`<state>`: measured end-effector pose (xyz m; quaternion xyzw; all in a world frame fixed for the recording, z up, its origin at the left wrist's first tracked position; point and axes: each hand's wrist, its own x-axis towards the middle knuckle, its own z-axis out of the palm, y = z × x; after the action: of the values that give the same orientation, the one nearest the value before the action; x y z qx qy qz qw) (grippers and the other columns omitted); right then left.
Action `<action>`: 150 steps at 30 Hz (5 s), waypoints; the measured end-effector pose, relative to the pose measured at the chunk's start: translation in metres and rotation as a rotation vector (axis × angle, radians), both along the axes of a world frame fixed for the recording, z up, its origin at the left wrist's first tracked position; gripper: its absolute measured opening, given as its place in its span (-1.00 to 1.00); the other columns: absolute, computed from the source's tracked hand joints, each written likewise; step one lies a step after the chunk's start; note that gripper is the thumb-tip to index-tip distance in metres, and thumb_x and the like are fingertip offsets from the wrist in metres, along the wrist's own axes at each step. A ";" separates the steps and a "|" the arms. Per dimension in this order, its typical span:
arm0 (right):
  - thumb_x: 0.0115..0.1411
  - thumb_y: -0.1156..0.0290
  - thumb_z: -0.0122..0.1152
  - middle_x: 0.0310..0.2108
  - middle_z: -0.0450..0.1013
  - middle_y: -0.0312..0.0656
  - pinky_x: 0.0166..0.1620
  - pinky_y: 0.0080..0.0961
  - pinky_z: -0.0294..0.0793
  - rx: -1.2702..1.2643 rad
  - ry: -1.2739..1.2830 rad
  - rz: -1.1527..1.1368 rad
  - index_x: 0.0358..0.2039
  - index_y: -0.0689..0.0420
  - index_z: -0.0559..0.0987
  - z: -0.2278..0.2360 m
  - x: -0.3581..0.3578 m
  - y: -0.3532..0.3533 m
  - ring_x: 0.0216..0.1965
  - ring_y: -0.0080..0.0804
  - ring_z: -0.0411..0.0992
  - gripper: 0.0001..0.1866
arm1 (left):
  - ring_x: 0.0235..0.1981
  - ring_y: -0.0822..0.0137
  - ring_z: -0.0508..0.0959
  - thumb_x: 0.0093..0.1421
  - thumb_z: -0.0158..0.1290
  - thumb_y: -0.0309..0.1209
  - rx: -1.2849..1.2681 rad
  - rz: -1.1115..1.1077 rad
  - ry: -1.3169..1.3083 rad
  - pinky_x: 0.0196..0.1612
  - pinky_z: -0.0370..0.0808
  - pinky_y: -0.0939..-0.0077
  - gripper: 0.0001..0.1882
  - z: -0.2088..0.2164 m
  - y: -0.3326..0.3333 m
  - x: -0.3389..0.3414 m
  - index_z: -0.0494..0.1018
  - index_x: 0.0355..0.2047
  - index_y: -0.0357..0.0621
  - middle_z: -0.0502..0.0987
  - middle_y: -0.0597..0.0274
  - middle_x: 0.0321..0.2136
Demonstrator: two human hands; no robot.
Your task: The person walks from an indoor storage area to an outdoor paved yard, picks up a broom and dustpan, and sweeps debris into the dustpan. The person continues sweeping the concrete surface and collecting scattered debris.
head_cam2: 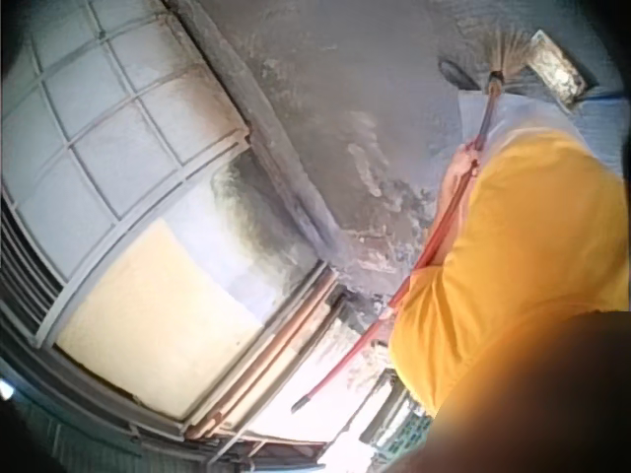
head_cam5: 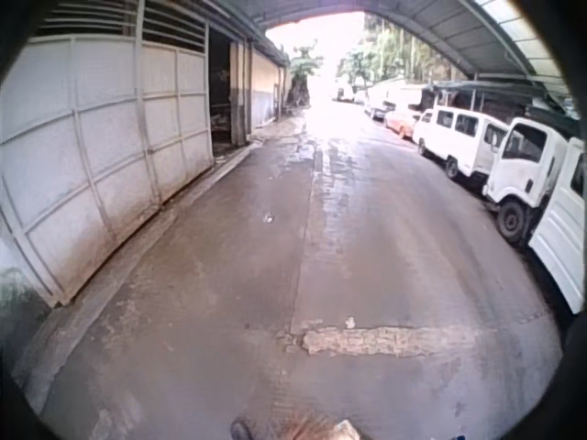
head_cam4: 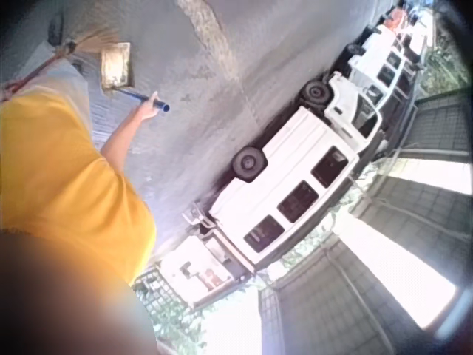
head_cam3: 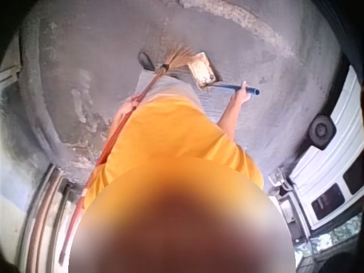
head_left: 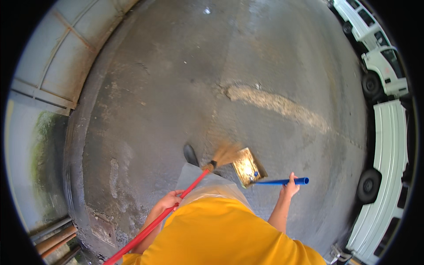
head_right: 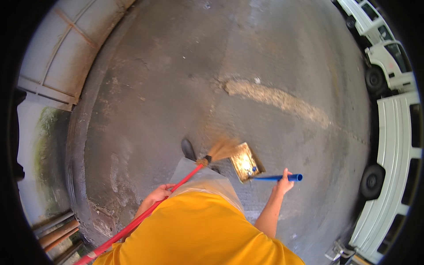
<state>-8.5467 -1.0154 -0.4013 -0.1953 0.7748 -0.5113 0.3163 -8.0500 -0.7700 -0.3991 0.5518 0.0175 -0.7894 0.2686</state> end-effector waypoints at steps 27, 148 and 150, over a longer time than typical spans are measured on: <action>0.08 0.43 0.39 -0.44 0.44 -0.44 -0.50 -0.64 0.26 -0.316 -0.076 0.458 -0.39 -0.04 0.48 -0.052 0.508 -0.467 -0.44 -0.66 0.37 -0.80 | -0.81 0.63 0.23 0.17 -0.06 -0.56 -0.303 0.866 0.070 -0.82 0.16 0.69 -0.62 -0.060 -0.403 0.508 0.31 0.02 -0.02 0.30 0.45 -0.67; -0.02 0.44 0.42 -0.46 0.51 -0.31 -0.28 -0.56 0.44 -0.094 0.255 1.122 -0.39 0.20 0.58 0.026 1.086 -1.091 -0.41 -0.58 0.43 -0.80 | -0.83 0.50 0.28 0.19 -0.03 -0.55 -0.024 0.655 -0.234 -0.83 0.19 0.57 -0.31 0.049 -0.869 0.833 0.06 0.33 -0.04 0.32 0.33 -0.67; -0.02 0.44 0.42 -0.48 0.51 -0.31 -0.28 -0.55 0.44 -0.096 0.275 1.102 -0.39 0.21 0.59 0.031 1.090 -1.083 -0.42 -0.58 0.42 -0.80 | -0.83 0.52 0.26 0.16 -0.01 -0.55 0.036 0.484 -0.193 -0.82 0.15 0.58 -0.27 0.062 -0.874 0.817 0.05 0.35 -0.04 0.31 0.35 -0.68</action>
<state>-7.4563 -2.0982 -0.3705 -0.6496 0.5686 -0.2751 0.4232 -7.2335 -1.6442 -0.3374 0.6091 0.1372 -0.6453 0.4402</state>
